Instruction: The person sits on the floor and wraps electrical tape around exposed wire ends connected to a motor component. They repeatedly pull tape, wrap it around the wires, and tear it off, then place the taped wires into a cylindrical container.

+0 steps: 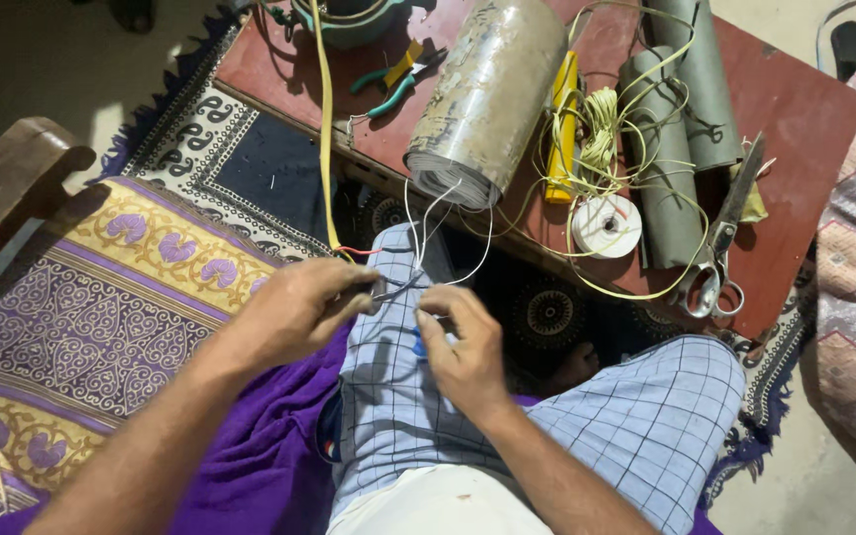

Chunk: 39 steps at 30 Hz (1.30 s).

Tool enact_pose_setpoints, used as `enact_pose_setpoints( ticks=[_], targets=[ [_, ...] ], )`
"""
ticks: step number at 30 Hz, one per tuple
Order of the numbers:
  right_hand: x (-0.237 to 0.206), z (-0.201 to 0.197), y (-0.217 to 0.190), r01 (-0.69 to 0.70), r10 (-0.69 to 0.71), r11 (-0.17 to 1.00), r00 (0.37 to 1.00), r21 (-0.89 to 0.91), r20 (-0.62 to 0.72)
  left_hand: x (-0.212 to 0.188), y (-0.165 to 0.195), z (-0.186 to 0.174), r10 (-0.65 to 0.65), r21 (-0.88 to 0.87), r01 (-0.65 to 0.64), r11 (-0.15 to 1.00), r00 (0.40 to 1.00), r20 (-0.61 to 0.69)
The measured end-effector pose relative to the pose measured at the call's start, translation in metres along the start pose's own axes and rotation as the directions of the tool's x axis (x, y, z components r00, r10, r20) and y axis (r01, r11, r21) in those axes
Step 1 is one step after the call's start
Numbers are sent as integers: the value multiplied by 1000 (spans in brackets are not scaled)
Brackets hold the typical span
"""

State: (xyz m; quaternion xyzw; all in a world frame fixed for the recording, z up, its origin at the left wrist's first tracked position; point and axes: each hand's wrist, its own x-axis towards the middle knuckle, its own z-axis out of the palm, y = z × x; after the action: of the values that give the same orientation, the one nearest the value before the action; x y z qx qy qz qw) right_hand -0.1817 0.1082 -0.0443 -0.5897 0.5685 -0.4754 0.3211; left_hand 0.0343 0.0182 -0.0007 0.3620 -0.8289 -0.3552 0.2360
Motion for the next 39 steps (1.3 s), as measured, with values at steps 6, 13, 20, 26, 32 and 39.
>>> enact_pose_setpoints(
  ticks=[6,13,20,26,32,39],
  targets=[
    [3,36,6,67,-70,997,994,38,87,-9,-24,8,-170,-164,190,968,977,126],
    [10,40,4,-110,50,973,960,205,275,-23,-51,23,-360,-728,413,547,901,241],
    [18,42,12,-77,43,992,952,101,304,-26,-57,26,-347,-588,411,697,910,226],
    [13,46,11,-512,329,790,817,336,473,-24,-58,25,-252,-327,296,898,953,172],
    [13,47,26,-432,304,858,863,278,404,-20,-64,28,-44,-43,45,998,999,22],
    [13,15,-8,-587,192,630,752,509,630,-20,-72,30,-79,-145,71,987,996,-44]
  ],
)
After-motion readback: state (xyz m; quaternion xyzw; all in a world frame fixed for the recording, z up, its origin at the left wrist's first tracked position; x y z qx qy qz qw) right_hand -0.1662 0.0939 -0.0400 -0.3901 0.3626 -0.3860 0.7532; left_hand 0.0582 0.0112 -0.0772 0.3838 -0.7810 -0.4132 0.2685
